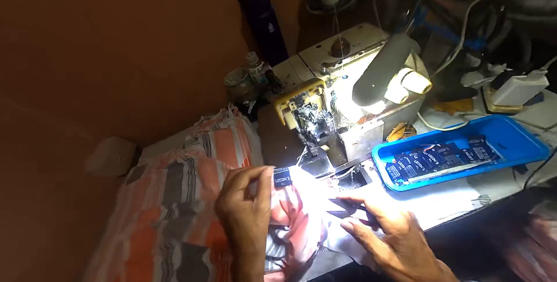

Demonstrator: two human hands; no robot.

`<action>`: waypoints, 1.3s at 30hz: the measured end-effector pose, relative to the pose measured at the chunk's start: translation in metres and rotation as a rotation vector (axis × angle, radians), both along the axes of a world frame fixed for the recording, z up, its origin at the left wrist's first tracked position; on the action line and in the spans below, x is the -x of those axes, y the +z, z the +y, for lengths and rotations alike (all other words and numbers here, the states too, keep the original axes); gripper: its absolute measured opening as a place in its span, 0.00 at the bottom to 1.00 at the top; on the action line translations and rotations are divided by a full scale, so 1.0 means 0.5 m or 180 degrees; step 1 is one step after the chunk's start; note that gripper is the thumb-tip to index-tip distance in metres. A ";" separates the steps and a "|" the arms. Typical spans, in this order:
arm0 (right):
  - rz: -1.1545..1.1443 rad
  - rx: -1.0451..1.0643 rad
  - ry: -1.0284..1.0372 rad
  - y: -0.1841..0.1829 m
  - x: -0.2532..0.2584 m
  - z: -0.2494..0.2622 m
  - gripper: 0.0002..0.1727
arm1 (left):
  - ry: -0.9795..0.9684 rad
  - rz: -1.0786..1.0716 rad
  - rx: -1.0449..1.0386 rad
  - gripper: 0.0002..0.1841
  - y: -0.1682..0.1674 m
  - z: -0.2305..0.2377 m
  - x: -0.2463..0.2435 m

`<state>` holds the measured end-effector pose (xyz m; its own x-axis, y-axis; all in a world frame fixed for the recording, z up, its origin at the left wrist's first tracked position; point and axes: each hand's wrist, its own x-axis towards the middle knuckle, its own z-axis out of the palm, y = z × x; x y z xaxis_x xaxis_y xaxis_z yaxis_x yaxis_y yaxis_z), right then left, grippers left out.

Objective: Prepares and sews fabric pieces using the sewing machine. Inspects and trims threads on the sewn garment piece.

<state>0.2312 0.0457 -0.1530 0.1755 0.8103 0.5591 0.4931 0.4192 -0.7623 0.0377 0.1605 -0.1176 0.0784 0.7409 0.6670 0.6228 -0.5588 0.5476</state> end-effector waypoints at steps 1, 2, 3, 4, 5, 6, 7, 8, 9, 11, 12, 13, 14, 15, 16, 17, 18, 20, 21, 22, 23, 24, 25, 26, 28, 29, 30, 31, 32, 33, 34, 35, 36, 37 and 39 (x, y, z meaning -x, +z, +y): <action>-0.0039 -0.0123 -0.0093 0.005 0.008 0.007 0.20 | 0.0017 -0.0200 0.0005 0.12 0.003 -0.015 -0.003; -0.0121 -0.0230 -0.0177 0.011 0.016 0.015 0.19 | 0.0114 -0.0336 0.0006 0.12 0.006 -0.034 -0.007; -0.0254 -0.0318 -0.0260 0.018 0.025 0.024 0.18 | 0.0266 -0.0402 0.0002 0.12 0.005 -0.051 -0.010; -0.0416 -0.0387 -0.0343 0.027 0.036 0.033 0.17 | 0.0420 -0.0433 -0.0030 0.13 0.000 -0.064 -0.012; -0.0582 -0.0439 -0.0423 0.036 0.049 0.044 0.16 | 0.0531 -0.0425 -0.0059 0.13 -0.008 -0.073 -0.013; -0.0744 -0.0461 -0.0483 0.046 0.062 0.054 0.16 | 0.0580 -0.0390 -0.0097 0.14 -0.016 -0.078 -0.012; -0.0904 -0.0446 -0.0498 0.053 0.074 0.063 0.14 | 0.0606 -0.0345 -0.0156 0.15 -0.022 -0.081 -0.010; -0.1061 -0.0456 -0.0516 0.057 0.087 0.073 0.13 | 0.0641 -0.0284 -0.0206 0.15 -0.025 -0.083 -0.009; -0.1210 -0.0472 -0.0531 0.056 0.099 0.083 0.12 | 0.0684 -0.0209 -0.0240 0.15 -0.025 -0.087 -0.008; -0.1436 -0.0458 -0.0541 0.046 0.120 0.102 0.11 | 0.0739 -0.0070 -0.0330 0.15 -0.021 -0.094 -0.012; -0.1499 -0.0479 -0.0577 0.040 0.126 0.112 0.11 | 0.0758 -0.0016 -0.0370 0.15 -0.022 -0.097 -0.015; -0.1518 -0.0504 -0.0619 0.038 0.129 0.118 0.11 | 0.0775 0.0015 -0.0396 0.14 -0.023 -0.100 -0.017; -0.1507 -0.0496 -0.0629 0.039 0.126 0.117 0.11 | 0.0787 0.0038 -0.0418 0.13 -0.026 -0.101 -0.018; -0.1435 -0.0473 -0.0620 0.041 0.120 0.113 0.11 | 0.0788 0.0058 -0.0438 0.13 -0.029 -0.101 -0.016; -0.1344 -0.0449 -0.0605 0.044 0.112 0.108 0.12 | 0.0782 0.0082 -0.0447 0.13 -0.032 -0.101 -0.013; -0.1292 -0.0413 -0.0574 0.045 0.105 0.104 0.12 | 0.0752 0.0103 -0.0463 0.13 -0.035 -0.101 -0.011; -0.1271 -0.0376 -0.0519 0.042 0.100 0.102 0.12 | 0.0704 0.0113 -0.0468 0.12 -0.038 -0.103 -0.010; -0.1295 -0.0375 -0.0406 0.031 0.100 0.106 0.13 | 0.0584 0.0061 -0.0510 0.12 -0.042 -0.107 -0.013; -0.1339 -0.0420 -0.0392 0.028 0.104 0.107 0.13 | 0.0543 0.0033 -0.0549 0.12 -0.043 -0.110 -0.016; -0.1375 -0.0473 -0.0409 0.026 0.108 0.106 0.13 | 0.0529 0.0030 -0.0566 0.12 -0.042 -0.115 -0.019; -0.1350 -0.0545 -0.0433 0.024 0.112 0.104 0.13 | 0.0543 0.0048 -0.0565 0.12 -0.041 -0.120 -0.020; -0.1288 -0.0609 -0.0484 0.024 0.114 0.101 0.13 | 0.0565 0.0062 -0.0559 0.12 -0.042 -0.125 -0.019; -0.1240 -0.0616 -0.0548 0.028 0.112 0.097 0.14 | 0.0587 0.0081 -0.0539 0.11 -0.044 -0.128 -0.017; -0.1214 -0.0592 -0.0617 0.032 0.105 0.092 0.14 | 0.0594 0.0090 -0.0521 0.11 -0.047 -0.129 -0.013; -0.1249 -0.0566 -0.0863 0.033 0.079 0.096 0.13 | 0.0606 0.0167 -0.0355 0.12 -0.053 -0.133 -0.002; -0.1307 -0.0479 -0.0951 0.033 0.061 0.100 0.13 | 0.0648 0.0286 -0.0182 0.14 -0.053 -0.138 0.006; -0.1396 -0.0357 -0.1015 0.039 0.043 0.102 0.12 | 0.0682 0.0414 -0.0010 0.18 -0.052 -0.142 0.013; -0.1522 -0.0240 -0.1076 0.046 0.029 0.105 0.10 | 0.0710 0.0528 0.0108 0.20 -0.052 -0.145 0.019; -0.1657 -0.0133 -0.1122 0.054 0.020 0.110 0.09 | 0.0747 0.0600 0.0120 0.19 -0.053 -0.145 0.022; -0.1753 0.0030 -0.1069 0.063 0.018 0.116 0.07 | 0.0761 0.0643 0.0075 0.16 -0.052 -0.147 0.022; -0.1814 0.0222 -0.0910 0.070 0.021 0.123 0.06 | 0.0760 0.0661 -0.0006 0.13 -0.050 -0.149 0.022; -0.1852 0.0367 -0.0728 0.078 0.027 0.132 0.06 | 0.0744 0.0660 -0.0093 0.11 -0.047 -0.151 0.021; -0.1904 0.0481 -0.0589 0.085 0.037 0.142 0.07 | 0.0707 0.0656 -0.0147 0.10 -0.040 -0.155 0.019; -0.1981 0.0524 -0.0484 0.089 0.045 0.151 0.08 | 0.0660 0.0648 -0.0174 0.10 -0.032 -0.158 0.019; -0.1998 0.0350 -0.0419 0.090 0.052 0.155 0.09 | 0.0587 0.0586 -0.0179 0.11 -0.018 -0.158 0.024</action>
<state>0.2052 0.1232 -0.1081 -0.0559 0.8627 0.5026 0.9007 0.2608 -0.3475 0.0260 0.0814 -0.1266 0.0693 0.7160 0.6946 0.8030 -0.4532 0.3870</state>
